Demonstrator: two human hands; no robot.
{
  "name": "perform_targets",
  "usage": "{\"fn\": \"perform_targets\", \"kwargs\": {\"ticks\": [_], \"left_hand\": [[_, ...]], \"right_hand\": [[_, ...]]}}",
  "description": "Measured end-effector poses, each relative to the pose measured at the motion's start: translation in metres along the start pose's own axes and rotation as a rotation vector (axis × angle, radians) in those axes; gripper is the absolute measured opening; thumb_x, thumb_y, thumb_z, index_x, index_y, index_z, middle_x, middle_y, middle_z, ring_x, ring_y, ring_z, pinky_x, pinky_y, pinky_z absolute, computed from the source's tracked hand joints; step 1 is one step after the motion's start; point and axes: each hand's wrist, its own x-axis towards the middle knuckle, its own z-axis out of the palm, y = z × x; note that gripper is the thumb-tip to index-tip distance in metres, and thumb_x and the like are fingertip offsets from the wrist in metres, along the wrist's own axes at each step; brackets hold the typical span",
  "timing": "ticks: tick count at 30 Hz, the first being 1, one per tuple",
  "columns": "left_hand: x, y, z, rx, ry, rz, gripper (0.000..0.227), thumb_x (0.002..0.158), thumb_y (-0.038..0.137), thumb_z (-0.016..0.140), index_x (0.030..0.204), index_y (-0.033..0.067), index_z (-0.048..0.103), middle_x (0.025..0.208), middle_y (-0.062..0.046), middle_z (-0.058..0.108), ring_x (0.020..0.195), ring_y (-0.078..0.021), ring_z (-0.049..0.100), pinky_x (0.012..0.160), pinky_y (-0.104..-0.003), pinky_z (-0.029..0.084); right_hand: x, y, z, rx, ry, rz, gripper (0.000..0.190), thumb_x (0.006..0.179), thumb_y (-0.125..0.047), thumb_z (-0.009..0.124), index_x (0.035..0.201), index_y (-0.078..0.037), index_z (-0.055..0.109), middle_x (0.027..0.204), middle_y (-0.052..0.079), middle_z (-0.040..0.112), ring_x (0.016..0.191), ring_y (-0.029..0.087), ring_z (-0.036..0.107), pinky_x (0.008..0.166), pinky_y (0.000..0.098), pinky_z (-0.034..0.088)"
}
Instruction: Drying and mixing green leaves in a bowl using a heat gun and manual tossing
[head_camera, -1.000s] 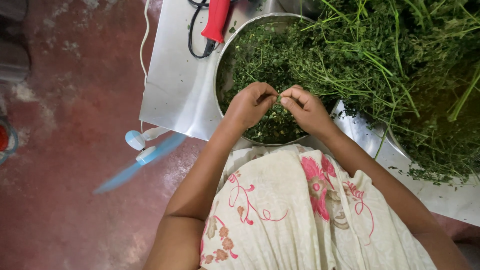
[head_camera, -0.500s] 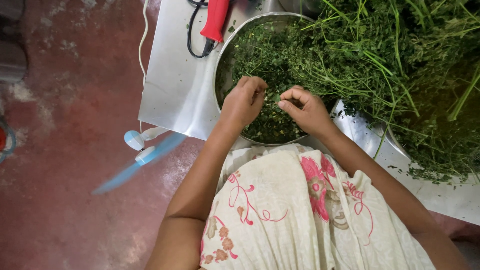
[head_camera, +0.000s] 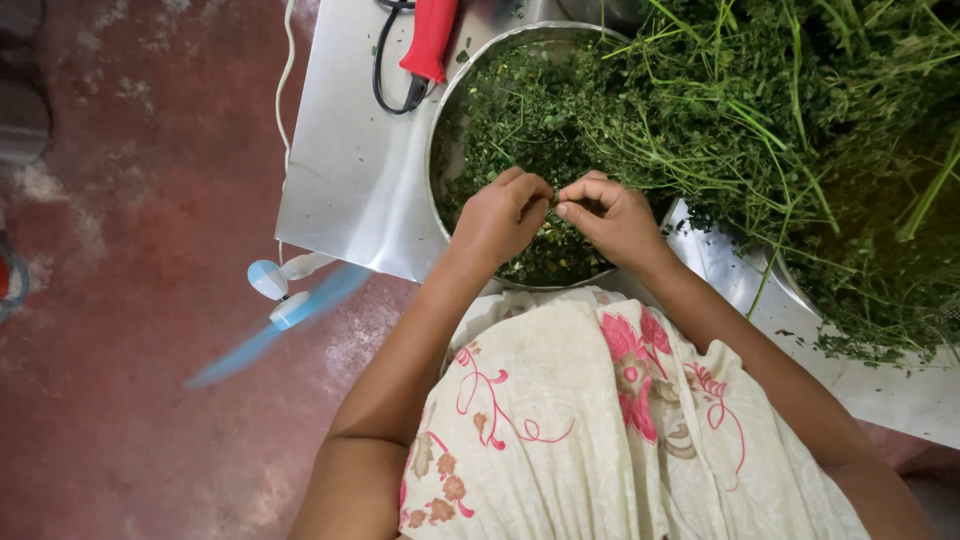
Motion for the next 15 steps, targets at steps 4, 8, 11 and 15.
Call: {"fn": "perform_targets", "kwargs": {"ticks": [4,8,11,15], "left_hand": [[-0.001,-0.005,0.002,0.002,0.019,0.039,0.008,0.102,0.017,0.062,0.109,0.0131,0.063,0.104,-0.006,0.060,0.087,-0.0310,0.071,0.068,-0.048,0.064],[0.000,-0.007,0.006,0.016,0.002,0.059,0.013,0.098,0.018,0.068,0.109,0.0116,0.063,0.104,-0.007,0.060,0.088,-0.0319,0.071,0.069,-0.050,0.064],[0.003,-0.015,0.015,0.067,0.011,0.063,0.014,0.095,0.019,0.071,0.106,0.0134,0.064,0.102,-0.006,0.060,0.086,-0.0319,0.070,0.068,-0.049,0.064],[0.004,-0.013,0.015,0.080,0.036,0.081,0.007,0.097,0.016,0.068,0.103,0.0131,0.067,0.097,-0.004,0.061,0.085,-0.0308,0.071,0.070,-0.046,0.063]], "right_hand": [[-0.001,0.001,0.000,0.021,-0.005,-0.003,0.007,0.094,-0.009,0.077,0.099,-0.007,0.079,0.090,0.007,0.071,0.089,0.018,0.065,0.077,0.0332,0.049],[0.000,0.003,0.000,-0.021,-0.005,-0.012,0.006,0.094,-0.012,0.077,0.098,-0.007,0.079,0.091,0.008,0.072,0.089,0.020,0.067,0.079,0.0356,0.050],[0.001,0.005,0.000,-0.016,-0.003,-0.028,0.007,0.094,-0.011,0.078,0.097,-0.005,0.078,0.091,0.010,0.072,0.091,0.023,0.068,0.080,0.0377,0.051],[-0.001,0.003,0.000,0.022,-0.008,-0.034,0.008,0.093,-0.009,0.078,0.097,-0.002,0.079,0.089,0.011,0.073,0.092,0.023,0.069,0.082,0.0399,0.051]]}}
